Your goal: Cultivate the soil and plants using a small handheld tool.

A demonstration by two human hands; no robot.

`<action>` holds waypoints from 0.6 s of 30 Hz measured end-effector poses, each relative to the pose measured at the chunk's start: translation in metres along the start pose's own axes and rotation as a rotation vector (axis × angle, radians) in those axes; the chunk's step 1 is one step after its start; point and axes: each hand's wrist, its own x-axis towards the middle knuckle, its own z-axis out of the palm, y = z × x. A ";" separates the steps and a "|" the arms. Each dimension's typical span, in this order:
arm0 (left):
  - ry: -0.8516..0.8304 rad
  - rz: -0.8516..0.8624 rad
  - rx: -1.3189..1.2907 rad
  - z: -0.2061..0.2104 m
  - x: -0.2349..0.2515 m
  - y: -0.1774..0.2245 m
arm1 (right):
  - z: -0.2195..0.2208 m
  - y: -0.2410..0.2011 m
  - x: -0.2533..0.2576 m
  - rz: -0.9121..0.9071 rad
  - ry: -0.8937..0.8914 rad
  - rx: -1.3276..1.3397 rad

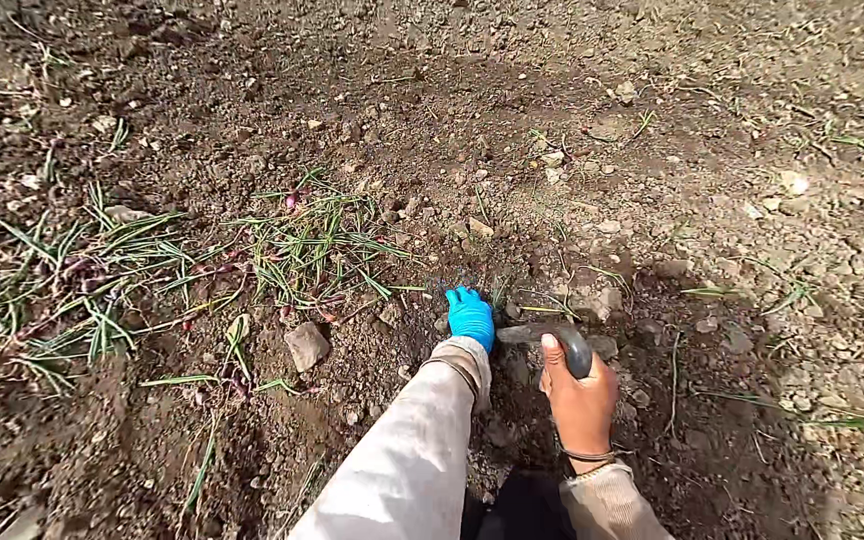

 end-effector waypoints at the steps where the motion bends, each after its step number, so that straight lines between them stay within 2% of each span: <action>1: -0.026 -0.001 0.019 0.000 -0.003 0.004 | -0.016 -0.020 0.005 -0.029 0.016 0.000; 3: -0.130 0.001 0.009 -0.005 -0.019 0.009 | -0.050 -0.046 0.017 -0.094 -0.020 0.001; 5: -0.131 0.004 0.017 -0.008 -0.018 0.011 | -0.065 -0.049 0.041 -0.106 -0.082 -0.103; 7: -0.046 0.025 0.054 0.006 -0.009 0.007 | -0.060 -0.020 0.053 -0.021 -0.152 -0.280; 10: 0.009 0.123 -0.032 0.007 -0.022 -0.010 | -0.037 0.036 0.048 0.150 -0.196 -0.424; 12: 0.077 0.203 -0.132 -0.015 -0.058 -0.034 | -0.032 0.044 0.047 0.150 -0.201 -0.434; 14: 0.240 0.198 -0.146 -0.033 -0.091 -0.064 | -0.040 0.033 0.038 0.146 -0.190 -0.409; 16: 0.455 0.087 -0.050 -0.042 -0.086 -0.106 | -0.054 0.004 0.027 0.062 -0.128 -0.355; 18: 0.528 -0.053 -0.005 -0.051 -0.075 -0.149 | -0.078 -0.031 0.018 -0.097 -0.088 -0.240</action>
